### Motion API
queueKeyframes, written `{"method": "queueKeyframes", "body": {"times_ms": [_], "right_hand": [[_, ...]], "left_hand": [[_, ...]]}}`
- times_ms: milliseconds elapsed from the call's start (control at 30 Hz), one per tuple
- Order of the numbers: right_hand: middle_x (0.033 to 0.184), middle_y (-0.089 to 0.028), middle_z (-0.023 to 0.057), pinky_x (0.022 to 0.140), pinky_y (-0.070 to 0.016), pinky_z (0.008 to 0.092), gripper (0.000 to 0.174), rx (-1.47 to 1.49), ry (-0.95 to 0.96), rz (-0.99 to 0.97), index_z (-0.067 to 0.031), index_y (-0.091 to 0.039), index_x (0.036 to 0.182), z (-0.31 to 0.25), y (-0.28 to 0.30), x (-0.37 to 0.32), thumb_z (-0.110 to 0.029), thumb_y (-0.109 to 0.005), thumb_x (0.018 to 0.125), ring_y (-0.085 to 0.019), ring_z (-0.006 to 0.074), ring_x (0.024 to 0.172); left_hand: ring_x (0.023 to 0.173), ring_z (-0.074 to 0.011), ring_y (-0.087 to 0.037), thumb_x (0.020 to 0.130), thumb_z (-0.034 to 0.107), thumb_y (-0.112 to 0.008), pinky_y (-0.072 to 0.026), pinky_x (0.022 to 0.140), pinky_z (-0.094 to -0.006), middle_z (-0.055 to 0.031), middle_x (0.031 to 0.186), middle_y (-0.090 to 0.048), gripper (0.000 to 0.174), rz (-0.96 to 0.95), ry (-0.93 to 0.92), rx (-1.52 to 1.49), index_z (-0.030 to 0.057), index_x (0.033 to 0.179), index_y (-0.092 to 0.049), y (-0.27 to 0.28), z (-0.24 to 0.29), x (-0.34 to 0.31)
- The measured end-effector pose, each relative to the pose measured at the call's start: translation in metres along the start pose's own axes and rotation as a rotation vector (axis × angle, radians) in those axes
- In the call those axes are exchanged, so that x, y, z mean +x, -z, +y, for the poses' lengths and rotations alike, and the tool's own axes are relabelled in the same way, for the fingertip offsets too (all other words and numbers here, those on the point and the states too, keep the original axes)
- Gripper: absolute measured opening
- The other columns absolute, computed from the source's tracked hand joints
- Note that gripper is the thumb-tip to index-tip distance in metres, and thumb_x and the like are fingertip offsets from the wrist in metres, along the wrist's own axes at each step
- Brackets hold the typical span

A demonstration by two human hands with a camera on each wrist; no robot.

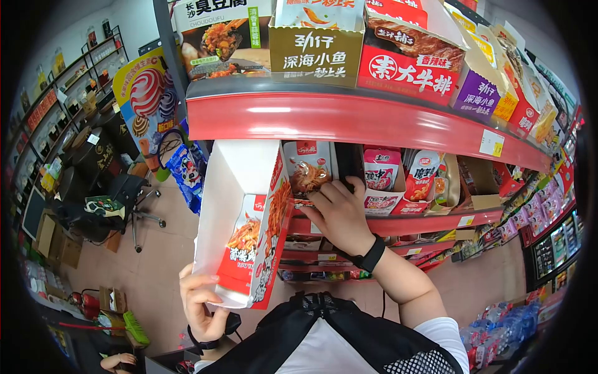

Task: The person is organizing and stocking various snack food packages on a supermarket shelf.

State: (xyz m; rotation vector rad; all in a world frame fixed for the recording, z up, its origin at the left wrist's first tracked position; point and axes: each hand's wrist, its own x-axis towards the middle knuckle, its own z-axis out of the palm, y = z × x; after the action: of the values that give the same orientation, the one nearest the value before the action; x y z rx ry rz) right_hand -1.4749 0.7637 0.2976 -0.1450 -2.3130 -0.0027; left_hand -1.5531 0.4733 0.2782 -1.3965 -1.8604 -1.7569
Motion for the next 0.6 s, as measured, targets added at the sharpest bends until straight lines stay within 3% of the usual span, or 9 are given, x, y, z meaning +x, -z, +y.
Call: {"method": "queueKeyframes", "body": {"times_ms": [67,233,600], "right_hand": [[0.080,-0.052,0.0037,0.096,-0.0311,0.0473,0.014,-0.041,-0.018,0.025,-0.0109,-0.061,0.080,0.001,0.004,-0.003,-0.021,-0.070,0.077,-0.053,0.0216,0.088],[0.080,-0.055,0.0008,0.102,-0.0213,0.0560,0.018,-0.108,-0.100,0.057,-0.0103,-0.068,0.086,0.010,0.018,-0.010,-0.022,-0.075,0.074,-0.053,0.0211,0.086],[0.085,-0.055,0.0001,0.108,-0.0102,0.0638,0.028,-0.113,-0.119,0.036,-0.0104,-0.067,0.102,0.010,0.020,-0.016,-0.018,-0.073,0.076,-0.054,0.0199,0.095]], "left_hand": [[0.115,-0.0374,-0.046,0.072,0.006,-0.067,-0.0360,0.098,-0.0491,-0.0105,0.113,-0.057,0.021,-0.003,-0.044,0.039,0.0113,0.085,-0.052,-0.006,-0.002,0.005],[0.118,-0.0401,-0.045,0.068,0.002,-0.066,-0.0355,0.099,-0.0518,-0.0118,0.118,-0.057,0.025,-0.053,-0.097,0.087,0.0123,0.087,-0.053,-0.017,-0.001,0.015],[0.122,-0.0417,-0.043,0.070,0.001,-0.066,-0.0334,0.101,-0.0501,-0.0140,0.122,-0.054,0.024,-0.004,-0.101,0.096,0.0107,0.088,-0.053,-0.030,-0.003,0.030]]}}
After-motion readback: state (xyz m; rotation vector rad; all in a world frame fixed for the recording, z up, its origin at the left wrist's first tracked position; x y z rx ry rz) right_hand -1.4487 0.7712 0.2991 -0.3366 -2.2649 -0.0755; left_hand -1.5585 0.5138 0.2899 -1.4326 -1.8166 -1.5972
